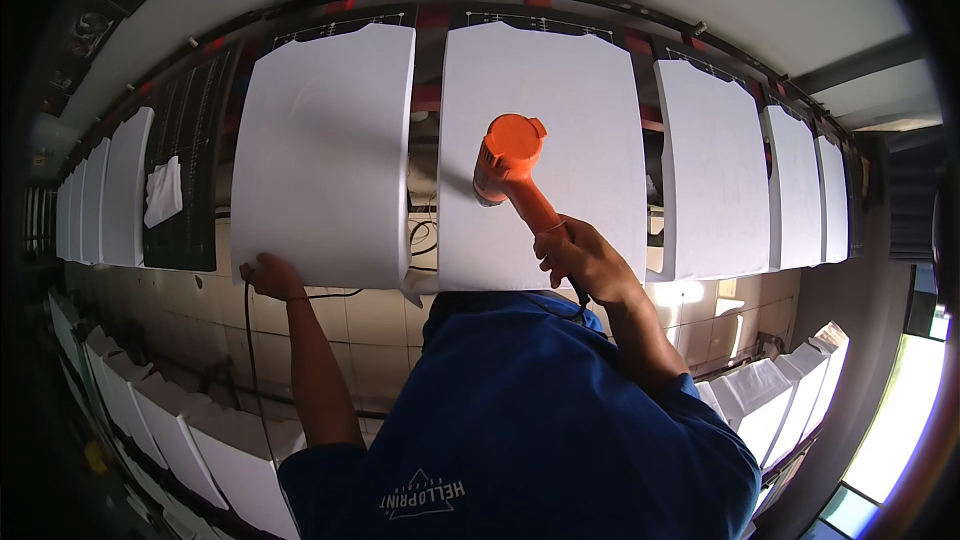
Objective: The person uses an orange heat gun to dry large white sheets of paper hanging on a drying rack. They move the heat gun back and forth across the surface of the sheets to apply heat evenly.
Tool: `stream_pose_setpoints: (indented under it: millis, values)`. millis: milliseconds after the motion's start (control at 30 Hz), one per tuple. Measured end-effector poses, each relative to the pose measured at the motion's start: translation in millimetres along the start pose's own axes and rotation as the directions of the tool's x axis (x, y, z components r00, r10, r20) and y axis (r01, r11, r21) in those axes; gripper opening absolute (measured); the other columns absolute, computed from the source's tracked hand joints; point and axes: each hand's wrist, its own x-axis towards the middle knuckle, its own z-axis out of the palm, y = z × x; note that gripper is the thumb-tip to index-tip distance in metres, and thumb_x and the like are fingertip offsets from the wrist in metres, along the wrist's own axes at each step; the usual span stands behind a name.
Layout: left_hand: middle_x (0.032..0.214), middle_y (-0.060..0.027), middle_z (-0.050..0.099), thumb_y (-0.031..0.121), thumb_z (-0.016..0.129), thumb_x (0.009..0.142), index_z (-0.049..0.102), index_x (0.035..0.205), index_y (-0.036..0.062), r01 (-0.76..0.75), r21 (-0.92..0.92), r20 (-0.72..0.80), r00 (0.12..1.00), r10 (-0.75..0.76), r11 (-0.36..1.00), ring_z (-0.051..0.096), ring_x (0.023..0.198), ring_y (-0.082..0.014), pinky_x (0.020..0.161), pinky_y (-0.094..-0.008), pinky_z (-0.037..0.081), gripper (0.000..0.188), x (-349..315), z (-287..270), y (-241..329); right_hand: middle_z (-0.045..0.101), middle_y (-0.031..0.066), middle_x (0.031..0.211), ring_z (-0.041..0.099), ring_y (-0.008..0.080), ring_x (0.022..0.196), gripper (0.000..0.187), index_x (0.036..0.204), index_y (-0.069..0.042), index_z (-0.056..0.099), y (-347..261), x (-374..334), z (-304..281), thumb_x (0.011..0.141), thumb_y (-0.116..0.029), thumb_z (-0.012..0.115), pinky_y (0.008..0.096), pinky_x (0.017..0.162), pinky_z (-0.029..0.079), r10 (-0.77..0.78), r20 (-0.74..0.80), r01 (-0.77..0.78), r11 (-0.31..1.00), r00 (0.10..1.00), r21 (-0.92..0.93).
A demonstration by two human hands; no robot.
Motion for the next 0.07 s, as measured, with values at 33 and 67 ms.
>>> stream_pose_setpoints:
  millis: [33,67]
  values:
    - [0.137,-0.0317,0.042,0.028,0.045,0.090,0.035,0.134,-0.0146,-0.021,0.022,-0.007,1.000,0.021,1.000,0.049,0.122,-0.0436,0.103,-0.0453,0.043,0.063,2.1,1.2,-2.8,0.057,0.0067,0.082,0.058,0.0124,0.070,0.036,0.099,0.004,0.057,-4.2,-3.0,1.3,0.088,-0.031,0.061,0.0253,0.058,0.051,0.025,0.008,-0.025,0.999,1.000,-0.029]
    - [0.139,-0.0313,0.040,0.030,0.046,0.091,0.034,0.136,-0.0146,0.020,-0.016,0.013,1.000,-0.020,1.000,0.048,0.124,-0.0425,0.104,-0.0450,0.042,0.064,2.9,2.5,-5.7,0.057,0.0070,0.082,0.058,0.0126,0.071,0.039,0.102,0.003,0.057,-8.4,-7.3,1.4,0.087,-0.033,0.062,0.0258,0.060,0.052,0.083,0.031,-0.080,0.993,0.996,-0.087]
